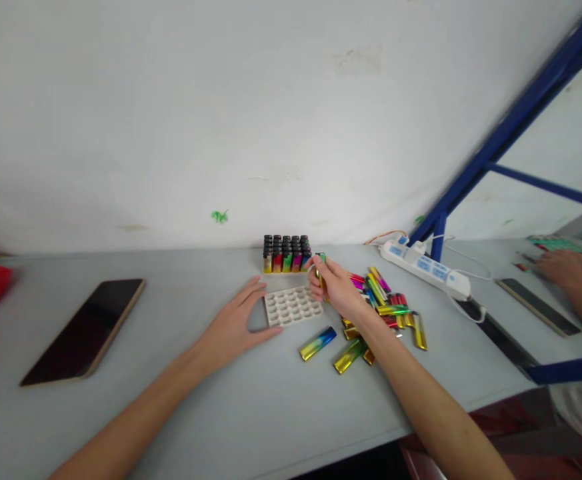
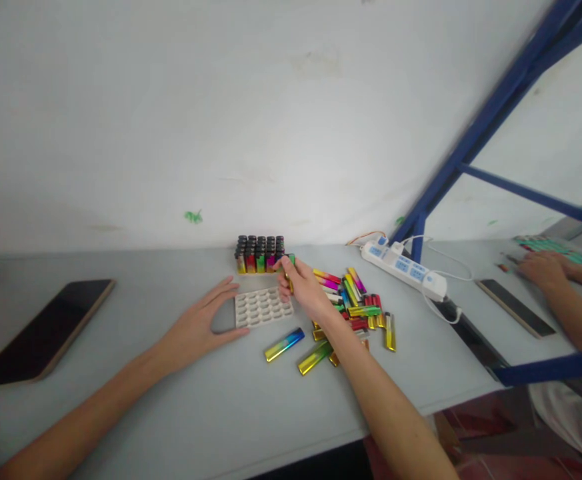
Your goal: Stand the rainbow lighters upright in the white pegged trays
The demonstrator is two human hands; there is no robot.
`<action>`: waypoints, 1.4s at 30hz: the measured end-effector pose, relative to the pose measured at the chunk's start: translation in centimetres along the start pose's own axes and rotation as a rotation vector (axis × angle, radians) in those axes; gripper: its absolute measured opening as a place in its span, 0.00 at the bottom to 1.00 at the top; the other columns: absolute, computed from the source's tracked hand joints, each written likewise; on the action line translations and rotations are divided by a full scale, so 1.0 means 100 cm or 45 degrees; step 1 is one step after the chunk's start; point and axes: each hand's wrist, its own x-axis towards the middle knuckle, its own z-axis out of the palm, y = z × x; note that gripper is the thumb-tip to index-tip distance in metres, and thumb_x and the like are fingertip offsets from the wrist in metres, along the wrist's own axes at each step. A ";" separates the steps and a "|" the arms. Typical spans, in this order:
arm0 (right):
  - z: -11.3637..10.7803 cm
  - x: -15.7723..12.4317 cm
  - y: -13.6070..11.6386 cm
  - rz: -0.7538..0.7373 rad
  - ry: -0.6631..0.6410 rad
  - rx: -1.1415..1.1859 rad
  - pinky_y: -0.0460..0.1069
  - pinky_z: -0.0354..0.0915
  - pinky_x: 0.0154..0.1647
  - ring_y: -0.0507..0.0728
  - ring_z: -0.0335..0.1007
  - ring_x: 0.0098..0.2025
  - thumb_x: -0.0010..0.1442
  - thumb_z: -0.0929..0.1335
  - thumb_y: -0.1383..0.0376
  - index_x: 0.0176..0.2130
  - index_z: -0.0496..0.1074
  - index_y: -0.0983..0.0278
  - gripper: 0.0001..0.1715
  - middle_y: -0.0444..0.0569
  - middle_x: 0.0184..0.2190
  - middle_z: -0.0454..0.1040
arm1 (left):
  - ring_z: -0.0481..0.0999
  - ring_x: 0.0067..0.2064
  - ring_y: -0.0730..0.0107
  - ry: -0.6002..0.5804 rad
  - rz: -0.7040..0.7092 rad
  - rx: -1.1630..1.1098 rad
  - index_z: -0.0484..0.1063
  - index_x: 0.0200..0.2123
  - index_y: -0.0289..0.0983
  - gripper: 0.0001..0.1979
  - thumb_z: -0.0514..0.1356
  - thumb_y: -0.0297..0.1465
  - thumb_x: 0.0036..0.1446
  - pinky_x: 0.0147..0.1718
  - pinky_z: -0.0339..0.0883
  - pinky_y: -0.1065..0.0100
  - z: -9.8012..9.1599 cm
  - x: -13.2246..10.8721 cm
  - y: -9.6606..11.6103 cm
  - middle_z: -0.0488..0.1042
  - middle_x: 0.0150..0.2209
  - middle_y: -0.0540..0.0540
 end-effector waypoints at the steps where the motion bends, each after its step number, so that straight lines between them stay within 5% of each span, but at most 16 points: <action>1: 0.003 -0.002 0.000 0.028 0.002 -0.015 0.45 0.53 0.23 0.48 0.49 0.22 0.53 0.82 0.25 0.39 0.71 0.56 0.44 0.30 0.24 0.57 | 0.65 0.86 0.43 0.000 -0.006 -0.009 0.78 0.69 0.43 0.37 0.71 0.61 0.69 0.85 0.64 0.45 0.000 0.000 0.001 0.75 0.81 0.39; 3: 0.008 -0.004 0.001 0.059 0.037 -0.082 0.45 0.47 0.21 0.47 0.42 0.21 0.54 0.81 0.24 0.34 0.65 0.56 0.46 0.29 0.22 0.52 | 0.66 0.86 0.43 -0.002 -0.013 -0.018 0.78 0.70 0.44 0.37 0.72 0.60 0.69 0.85 0.64 0.45 0.000 0.001 0.003 0.75 0.81 0.40; 7: 0.012 -0.007 0.010 -0.023 0.170 -0.305 0.47 0.45 0.21 0.49 0.45 0.21 0.58 0.76 0.22 0.27 0.60 0.54 0.46 0.34 0.20 0.53 | 0.66 0.86 0.42 -0.002 -0.019 0.004 0.78 0.70 0.43 0.38 0.72 0.60 0.68 0.85 0.64 0.45 0.000 0.001 0.003 0.75 0.80 0.39; 12: 0.010 -0.007 0.019 -0.140 0.248 -0.565 0.50 0.47 0.25 0.52 0.48 0.24 0.67 0.70 0.33 0.23 0.57 0.54 0.38 0.37 0.20 0.53 | 0.65 0.87 0.42 -0.006 -0.035 0.015 0.78 0.70 0.43 0.39 0.71 0.62 0.69 0.86 0.63 0.45 0.000 -0.001 0.003 0.73 0.82 0.39; 20: 0.013 -0.010 0.022 -0.214 0.201 -0.821 0.50 0.51 0.30 0.55 0.58 0.28 0.66 0.66 0.47 0.22 0.61 0.56 0.26 0.41 0.21 0.61 | 0.66 0.86 0.41 0.010 -0.060 0.031 0.80 0.69 0.44 0.38 0.73 0.62 0.68 0.85 0.65 0.45 -0.007 -0.009 0.003 0.74 0.81 0.40; 26: 0.018 -0.014 0.018 -0.303 0.056 -0.806 0.50 0.62 0.33 0.57 0.65 0.31 0.79 0.65 0.39 0.34 0.67 0.55 0.30 0.41 0.25 0.67 | 0.69 0.84 0.40 0.019 -0.088 -0.031 0.81 0.70 0.44 0.40 0.76 0.62 0.64 0.84 0.67 0.45 -0.009 -0.011 0.002 0.77 0.79 0.39; 31: 0.020 -0.016 0.015 -0.598 -0.097 -1.024 0.55 0.74 0.52 0.62 0.78 0.45 0.84 0.62 0.40 0.40 0.71 0.56 0.29 0.53 0.43 0.79 | 0.78 0.78 0.38 0.065 -0.120 -0.093 0.83 0.68 0.45 0.42 0.80 0.60 0.59 0.81 0.71 0.42 -0.008 -0.010 0.002 0.80 0.75 0.38; 37: 0.022 -0.021 0.016 -0.483 -0.011 -1.245 0.52 0.68 0.39 0.60 0.74 0.31 0.85 0.62 0.38 0.35 0.66 0.54 0.32 0.45 0.26 0.75 | 0.85 0.65 0.41 0.082 -0.142 -0.161 0.85 0.65 0.45 0.40 0.81 0.60 0.57 0.73 0.79 0.44 -0.016 -0.007 0.012 0.85 0.64 0.41; 42: 0.020 -0.019 0.023 -0.555 -0.108 -1.241 0.54 0.75 0.48 0.65 0.86 0.43 0.87 0.64 0.44 0.49 0.78 0.57 0.24 0.53 0.40 0.87 | 0.86 0.63 0.42 0.107 -0.133 -0.194 0.86 0.64 0.45 0.39 0.81 0.59 0.56 0.70 0.80 0.45 -0.018 -0.005 0.020 0.87 0.61 0.41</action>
